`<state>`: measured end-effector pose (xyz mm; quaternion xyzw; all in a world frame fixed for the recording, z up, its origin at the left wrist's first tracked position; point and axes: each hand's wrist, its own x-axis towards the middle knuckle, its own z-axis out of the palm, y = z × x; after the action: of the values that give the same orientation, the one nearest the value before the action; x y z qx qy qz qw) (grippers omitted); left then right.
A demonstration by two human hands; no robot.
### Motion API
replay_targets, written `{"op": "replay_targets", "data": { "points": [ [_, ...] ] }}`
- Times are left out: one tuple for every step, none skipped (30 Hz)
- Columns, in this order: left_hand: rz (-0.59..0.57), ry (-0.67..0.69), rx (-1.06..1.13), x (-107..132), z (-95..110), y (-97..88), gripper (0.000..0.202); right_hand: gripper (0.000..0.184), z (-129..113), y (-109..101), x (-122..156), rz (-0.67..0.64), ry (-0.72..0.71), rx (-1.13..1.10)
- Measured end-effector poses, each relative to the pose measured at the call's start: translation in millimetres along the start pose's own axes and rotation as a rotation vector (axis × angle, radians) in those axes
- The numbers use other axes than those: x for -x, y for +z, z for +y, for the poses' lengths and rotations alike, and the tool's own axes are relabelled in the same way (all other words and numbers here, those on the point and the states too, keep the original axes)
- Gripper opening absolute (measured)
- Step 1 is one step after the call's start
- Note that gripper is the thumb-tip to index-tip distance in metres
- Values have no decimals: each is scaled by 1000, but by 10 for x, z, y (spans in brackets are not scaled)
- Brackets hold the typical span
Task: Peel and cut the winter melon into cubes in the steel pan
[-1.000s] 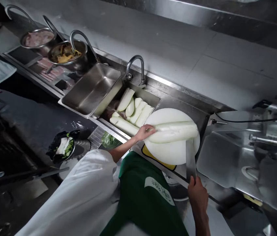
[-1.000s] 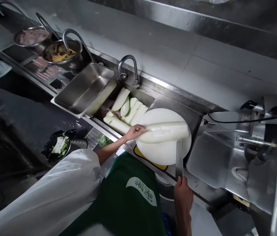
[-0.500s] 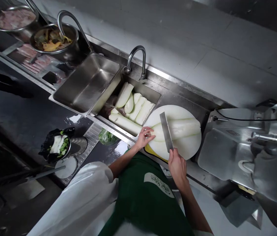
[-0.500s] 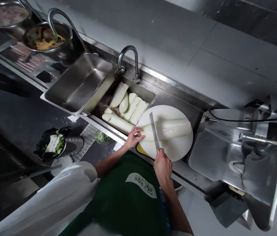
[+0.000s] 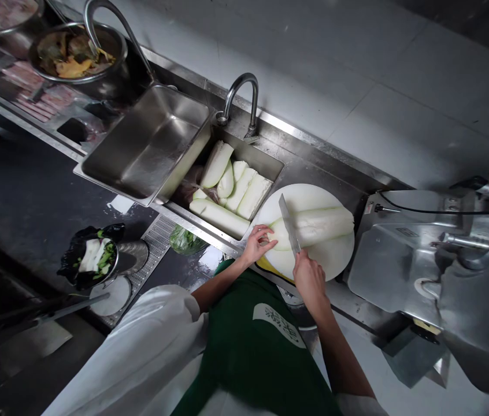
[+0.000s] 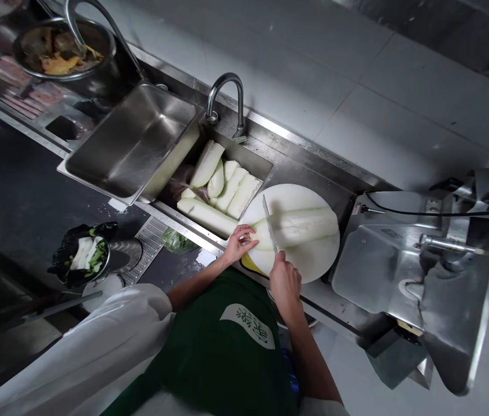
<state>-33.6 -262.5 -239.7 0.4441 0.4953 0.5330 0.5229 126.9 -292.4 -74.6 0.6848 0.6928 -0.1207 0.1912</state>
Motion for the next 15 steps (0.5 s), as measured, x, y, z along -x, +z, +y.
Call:
{"op": "replay_targets", "data": {
  "points": [
    [-5,0,-1,-1,-2,-5,43,29,-20,0,-55,-3,-4,-3],
    [-10,1,-4,-3,-2,-13,43,30,-39,10,-111,-3,-8,-5],
    [-17,1,-7,-6,0,-22,44,30,-57,27,-164,-2,-8,-5],
    [-23,1,-9,-9,5,-32,44,31,-74,50,-214,-2,-5,-3],
    [-27,2,-10,-13,10,-42,45,31,-91,74,-258,-2,-1,-3],
    [-29,3,-9,-16,16,-49,45,31,-107,95,-293,-3,5,-7],
    [-28,5,-9,-19,23,-54,45,31,-120,112,-319,-3,11,-15],
    [-26,7,-10,-19,30,-57,44,30,-129,120,-332,-2,17,-27],
    [-24,9,-14,-17,36,-57,42,29,-132,119,-331,1,19,-40],
    [-27,13,-21,-14,43,-56,40,29,-125,109,-314,6,20,-52],
    [-34,17,-33,-9,49,-57,38,28,-105,92,-280,15,17,-60],
    [-42,20,-48,-5,56,-61,37,28,-70,71,-228,31,15,-67],
    [-49,23,-68,-3,64,-70,35,27,-16,50,-160,53,17,-74],
    [-50,26,-95,-8,75,-86,33,27,57,34,-79,82,29,-82],
    [-42,33,-131,-23,89,-109,31,27,150,26,12,117,52,-93]
  ]
}}
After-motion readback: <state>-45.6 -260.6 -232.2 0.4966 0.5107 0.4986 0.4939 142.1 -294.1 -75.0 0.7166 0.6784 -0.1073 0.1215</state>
